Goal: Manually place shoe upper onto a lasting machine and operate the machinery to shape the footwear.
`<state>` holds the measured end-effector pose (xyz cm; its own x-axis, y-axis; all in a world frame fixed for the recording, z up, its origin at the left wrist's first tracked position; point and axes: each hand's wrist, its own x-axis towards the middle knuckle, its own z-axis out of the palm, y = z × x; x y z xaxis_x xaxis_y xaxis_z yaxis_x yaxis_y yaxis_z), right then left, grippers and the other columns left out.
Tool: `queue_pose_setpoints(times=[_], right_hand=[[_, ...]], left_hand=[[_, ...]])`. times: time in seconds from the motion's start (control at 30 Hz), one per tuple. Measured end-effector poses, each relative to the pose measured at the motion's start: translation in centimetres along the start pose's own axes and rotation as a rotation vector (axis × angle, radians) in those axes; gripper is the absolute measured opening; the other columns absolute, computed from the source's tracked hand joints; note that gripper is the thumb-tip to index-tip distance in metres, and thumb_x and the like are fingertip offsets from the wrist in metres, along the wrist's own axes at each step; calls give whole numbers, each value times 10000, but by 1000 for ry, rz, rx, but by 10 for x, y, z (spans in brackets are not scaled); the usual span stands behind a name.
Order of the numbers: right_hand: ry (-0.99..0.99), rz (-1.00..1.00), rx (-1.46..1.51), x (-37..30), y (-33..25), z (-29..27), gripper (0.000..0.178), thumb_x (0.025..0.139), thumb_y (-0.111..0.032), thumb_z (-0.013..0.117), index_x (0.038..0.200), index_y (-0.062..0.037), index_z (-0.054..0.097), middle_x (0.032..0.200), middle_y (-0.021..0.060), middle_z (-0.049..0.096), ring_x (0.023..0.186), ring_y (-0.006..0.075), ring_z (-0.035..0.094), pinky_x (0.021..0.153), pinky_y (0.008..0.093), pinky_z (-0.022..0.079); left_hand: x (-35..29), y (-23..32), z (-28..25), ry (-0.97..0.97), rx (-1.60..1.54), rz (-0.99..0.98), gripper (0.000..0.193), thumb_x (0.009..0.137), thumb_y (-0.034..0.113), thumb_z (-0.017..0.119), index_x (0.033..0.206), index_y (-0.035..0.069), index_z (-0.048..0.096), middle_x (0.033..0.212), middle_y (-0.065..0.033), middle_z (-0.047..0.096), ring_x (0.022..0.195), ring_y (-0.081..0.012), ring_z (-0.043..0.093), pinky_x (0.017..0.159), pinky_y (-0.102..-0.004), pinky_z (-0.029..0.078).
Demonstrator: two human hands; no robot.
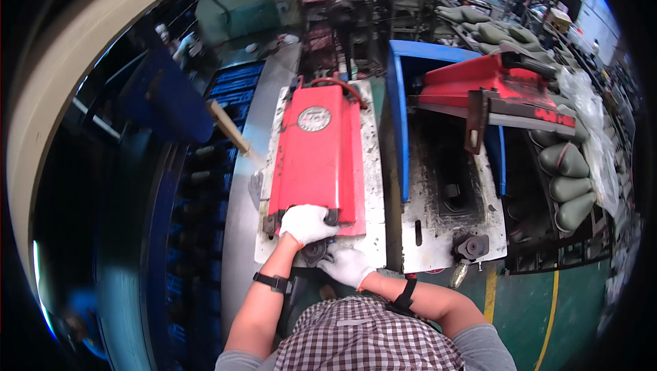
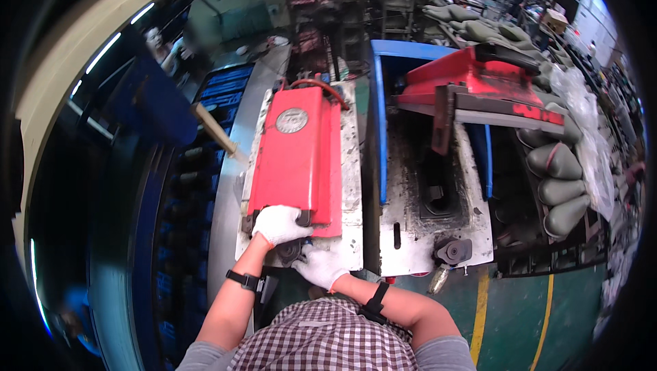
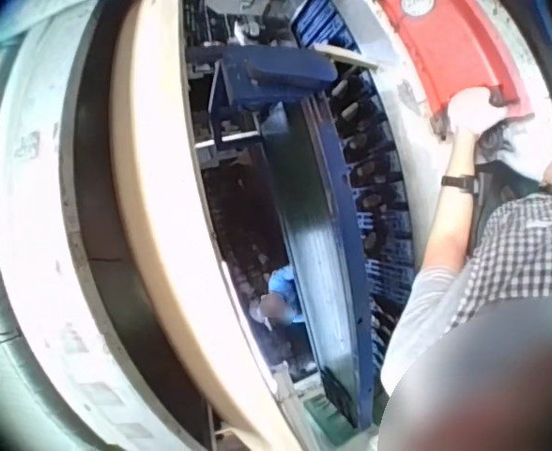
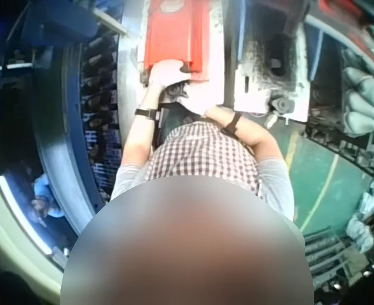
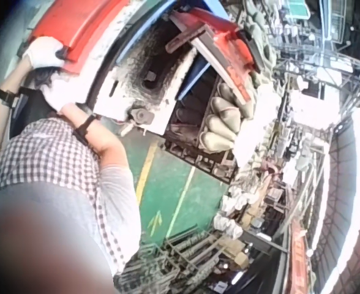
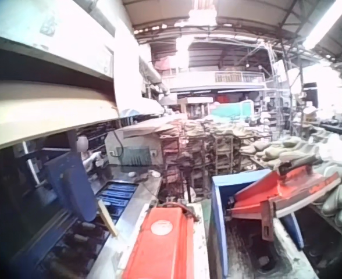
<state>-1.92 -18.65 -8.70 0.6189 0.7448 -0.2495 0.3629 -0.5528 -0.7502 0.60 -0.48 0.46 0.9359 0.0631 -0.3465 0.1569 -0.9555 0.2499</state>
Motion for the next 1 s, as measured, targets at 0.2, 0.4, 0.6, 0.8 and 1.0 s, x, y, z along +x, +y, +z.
queue_pose_setpoints(times=[0.2, 0.4, 0.6, 0.8, 1.0], right_hand=[[123, -292, 117, 5, 6, 13, 259, 929, -274, 692, 1116, -105, 752, 1048, 181, 741, 996, 371, 711, 873, 459, 571], [44, -34, 155, 1, -13, 5, 299, 945, -254, 720, 1153, -39, 700, 1022, 144, 758, 978, 243, 733, 916, 371, 537], [111, 39, 163, 7, -3, 20, 286, 932, -163, 717, 1158, 11, 689, 983, 127, 748, 856, 186, 668, 858, 332, 526], [57, 123, 261, 6, 14, 20, 303, 924, -51, 706, 1216, 23, 671, 1075, 67, 727, 953, 135, 629, 900, 306, 513], [80, 162, 168, 2, 16, 20, 307, 933, -89, 692, 1218, 19, 655, 1007, 33, 685, 876, 127, 586, 835, 294, 507]], left_hand=[[-1, -8, 2, 14, -71, 50, 547, 798, 630, 641, 937, 128, 808, 950, -176, 769, 894, -346, 758, 827, -475, 593], [-14, -14, 30, 398, -39, 113, 299, 766, 422, 706, 857, 146, 776, 816, -123, 735, 798, -303, 732, 797, -448, 564], [-83, -79, 108, 981, -346, 227, 376, 684, 200, 763, 1045, 106, 724, 1051, -78, 678, 1058, -303, 642, 975, -458, 501], [-258, -297, 234, 805, -1274, -1266, 657, 926, 382, 685, 1450, 14, 540, 1345, -121, 627, 1118, -263, 598, 957, -402, 480], [-381, -431, 311, 1201, -1977, -1367, 853, 916, 722, 608, 1612, 297, 360, 1728, 9, 232, 1559, -300, 237, 1213, -600, 250]])
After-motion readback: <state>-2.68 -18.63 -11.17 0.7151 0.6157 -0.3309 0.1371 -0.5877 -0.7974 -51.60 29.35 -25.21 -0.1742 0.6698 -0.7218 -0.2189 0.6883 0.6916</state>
